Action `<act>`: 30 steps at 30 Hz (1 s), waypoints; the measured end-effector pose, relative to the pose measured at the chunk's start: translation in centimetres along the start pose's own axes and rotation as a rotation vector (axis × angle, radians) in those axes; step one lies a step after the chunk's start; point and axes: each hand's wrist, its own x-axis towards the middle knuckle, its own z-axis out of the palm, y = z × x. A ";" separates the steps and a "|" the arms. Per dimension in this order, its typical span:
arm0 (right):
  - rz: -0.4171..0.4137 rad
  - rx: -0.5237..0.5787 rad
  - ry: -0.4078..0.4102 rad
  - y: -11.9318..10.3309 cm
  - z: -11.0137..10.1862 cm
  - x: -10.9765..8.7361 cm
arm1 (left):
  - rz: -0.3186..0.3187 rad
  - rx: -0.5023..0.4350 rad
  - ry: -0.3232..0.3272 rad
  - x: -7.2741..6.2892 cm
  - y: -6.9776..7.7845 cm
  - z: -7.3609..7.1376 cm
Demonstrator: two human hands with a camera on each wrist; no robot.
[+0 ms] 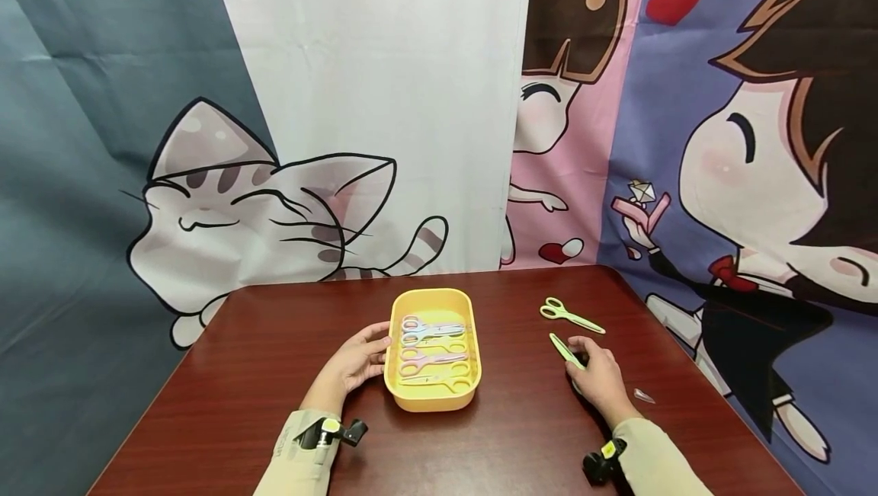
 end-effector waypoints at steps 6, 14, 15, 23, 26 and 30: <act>0.025 0.013 0.004 -0.3 0.1 0.3 | -0.002 -0.002 0.002 0.1 0.0 -0.1; -0.016 0.049 -0.006 -0.3 0.1 1.0 | -0.007 -0.008 -0.002 0.1 0.1 0.0; -0.027 0.058 -0.010 -0.3 0.1 1.2 | -0.008 -0.010 -0.003 0.1 0.1 0.0; -0.095 0.184 -0.047 -0.8 -0.4 3.2 | -0.003 -0.003 -0.006 0.3 0.0 0.0; -0.129 0.227 -0.062 -1.6 -0.7 3.8 | -0.006 0.001 -0.006 0.2 -0.1 0.0; -0.187 0.287 -0.081 -4.7 -1.7 4.3 | -0.003 0.010 0.000 0.2 -0.1 0.0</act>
